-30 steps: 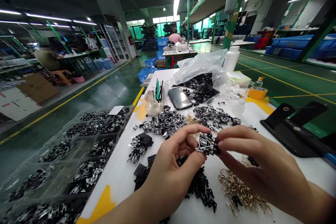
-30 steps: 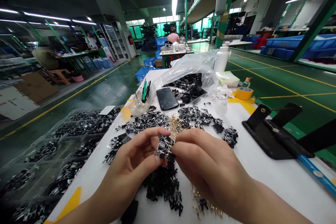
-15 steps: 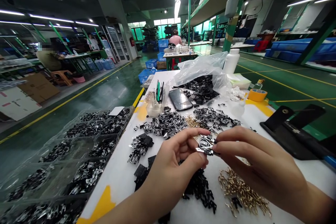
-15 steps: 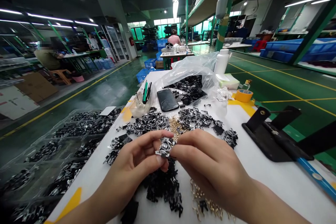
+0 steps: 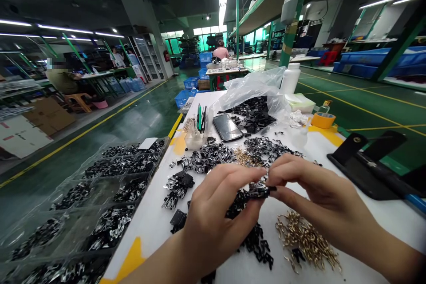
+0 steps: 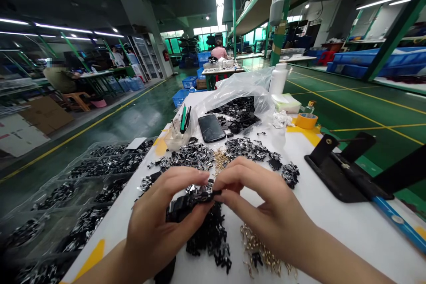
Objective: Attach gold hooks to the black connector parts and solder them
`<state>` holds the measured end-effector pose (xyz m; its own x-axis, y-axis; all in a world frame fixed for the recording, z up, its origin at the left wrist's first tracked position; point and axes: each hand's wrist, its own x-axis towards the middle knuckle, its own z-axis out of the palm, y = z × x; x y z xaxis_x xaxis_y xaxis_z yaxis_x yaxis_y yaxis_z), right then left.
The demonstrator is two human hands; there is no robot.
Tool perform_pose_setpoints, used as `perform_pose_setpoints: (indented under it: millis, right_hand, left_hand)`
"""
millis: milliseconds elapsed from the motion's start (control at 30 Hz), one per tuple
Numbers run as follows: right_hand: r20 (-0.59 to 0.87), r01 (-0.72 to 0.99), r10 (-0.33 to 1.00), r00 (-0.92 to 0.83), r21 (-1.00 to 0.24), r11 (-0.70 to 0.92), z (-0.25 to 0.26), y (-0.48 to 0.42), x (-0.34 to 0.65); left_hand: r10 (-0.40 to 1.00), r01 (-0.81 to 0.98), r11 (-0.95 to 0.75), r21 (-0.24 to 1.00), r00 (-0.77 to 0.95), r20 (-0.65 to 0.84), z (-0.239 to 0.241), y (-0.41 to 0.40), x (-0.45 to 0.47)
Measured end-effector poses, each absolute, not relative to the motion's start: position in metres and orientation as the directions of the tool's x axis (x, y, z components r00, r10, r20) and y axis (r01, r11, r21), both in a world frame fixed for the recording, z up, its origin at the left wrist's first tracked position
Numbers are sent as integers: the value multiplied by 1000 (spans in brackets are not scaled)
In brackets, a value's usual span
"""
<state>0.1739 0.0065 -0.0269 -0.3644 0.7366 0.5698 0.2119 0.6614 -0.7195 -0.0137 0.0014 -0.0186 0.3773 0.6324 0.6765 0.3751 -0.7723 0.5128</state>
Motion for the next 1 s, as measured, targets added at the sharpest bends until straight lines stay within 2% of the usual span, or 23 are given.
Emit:
perform_pose_setpoints:
  millis: [200,400,600,667,800,867,1000]
  right_hand:
    - [487,175,802,-346,-806,565,-25,4,171]
    - [402,145,851,-338,-871,469,-27,4,171]
    - [304,170,867,-395,-903,394,-24,4,177]
    - [328,194,846,-421,-878,437,-22,4,178]
    - [504,266,758,-415,-729,631,-23,3,177]
    - [558,290,727,-400,-676,678,-24,6,178]
    - [660,372,704,-262,-604,705,-14,18,195]
  left_hand:
    - [619,315,-784,535,350,703,-19,-3,-12]
    - [552,295,-834,467,402,731,-20,0,-15]
    - [582,270,-813,517,405,705,-21,-1,-16]
    - [612,286,-791,541,373,697,-23,-2,-15]
    - [631,366,-771,521,339,698,-25,-1,-13]
    - [649,422,-752,506,345,678,-25,2,-13]
    - [776,515,-621,591,299,555,-23,11,-13]
